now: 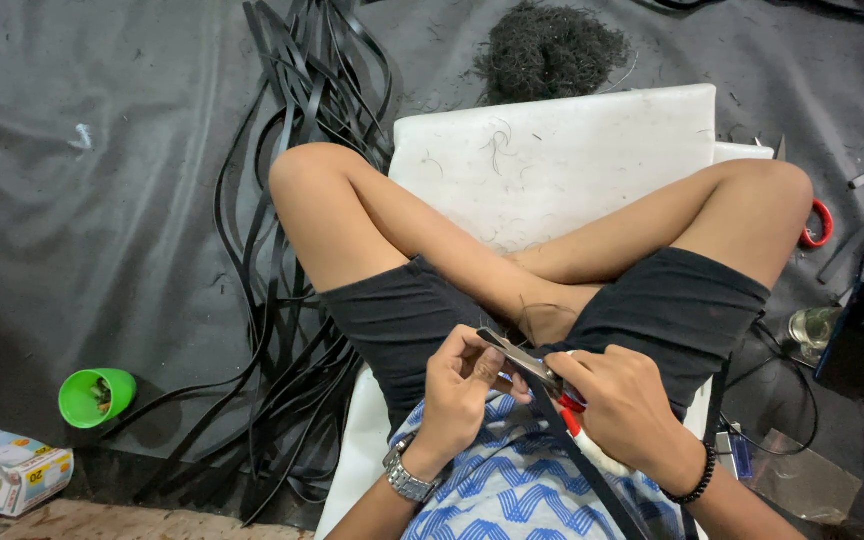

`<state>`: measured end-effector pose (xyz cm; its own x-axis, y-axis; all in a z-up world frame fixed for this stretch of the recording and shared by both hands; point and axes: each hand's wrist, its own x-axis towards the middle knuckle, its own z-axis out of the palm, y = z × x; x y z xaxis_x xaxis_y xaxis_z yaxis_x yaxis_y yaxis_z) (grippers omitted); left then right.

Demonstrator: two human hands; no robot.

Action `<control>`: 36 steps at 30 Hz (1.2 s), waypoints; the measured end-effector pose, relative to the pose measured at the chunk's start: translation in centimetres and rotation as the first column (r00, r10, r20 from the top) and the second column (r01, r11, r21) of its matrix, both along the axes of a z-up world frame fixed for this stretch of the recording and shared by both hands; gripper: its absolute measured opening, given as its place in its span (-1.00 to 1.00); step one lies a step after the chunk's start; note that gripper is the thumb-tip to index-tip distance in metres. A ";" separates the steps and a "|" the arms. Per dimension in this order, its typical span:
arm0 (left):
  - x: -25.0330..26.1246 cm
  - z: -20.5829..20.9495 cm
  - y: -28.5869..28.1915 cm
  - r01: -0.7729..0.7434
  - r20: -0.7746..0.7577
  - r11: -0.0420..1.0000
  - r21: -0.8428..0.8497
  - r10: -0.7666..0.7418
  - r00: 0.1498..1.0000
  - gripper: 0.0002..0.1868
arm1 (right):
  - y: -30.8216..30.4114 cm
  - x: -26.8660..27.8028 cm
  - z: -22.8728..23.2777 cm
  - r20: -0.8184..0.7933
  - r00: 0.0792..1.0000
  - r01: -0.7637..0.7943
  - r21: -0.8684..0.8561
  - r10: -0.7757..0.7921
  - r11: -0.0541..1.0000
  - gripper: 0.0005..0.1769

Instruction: Trimming and cutting long strips of black leather using a pair of scissors while seated.

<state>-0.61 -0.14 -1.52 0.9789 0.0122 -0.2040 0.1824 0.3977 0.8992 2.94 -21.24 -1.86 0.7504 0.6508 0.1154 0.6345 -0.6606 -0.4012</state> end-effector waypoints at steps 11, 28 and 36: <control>0.8 0.7 1.2 -0.115 0.044 0.993 -0.017 0.115 0.992 -0.80 | -1.7 -1.0 -0.3 -0.146 0.987 0.064 -0.003 -0.064 0.998 -0.82; -0.2 -0.1 -0.3 0.019 -0.027 0.997 -0.068 -0.021 0.999 -0.81 | -0.4 -0.2 -1.0 -0.086 0.996 0.036 0.016 -0.035 0.999 -0.75; -0.2 0.0 -0.1 0.039 -0.037 0.997 -0.061 -0.042 0.998 -0.82 | -0.7 0.0 -1.1 -0.096 0.995 0.011 0.110 0.000 0.994 -0.83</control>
<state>-0.78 -0.25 -1.48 0.9699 -0.0407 -0.2402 0.2331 0.4424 0.8660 2.93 -21.98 -2.98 0.7650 0.6339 0.1138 0.5864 -0.6124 -0.5302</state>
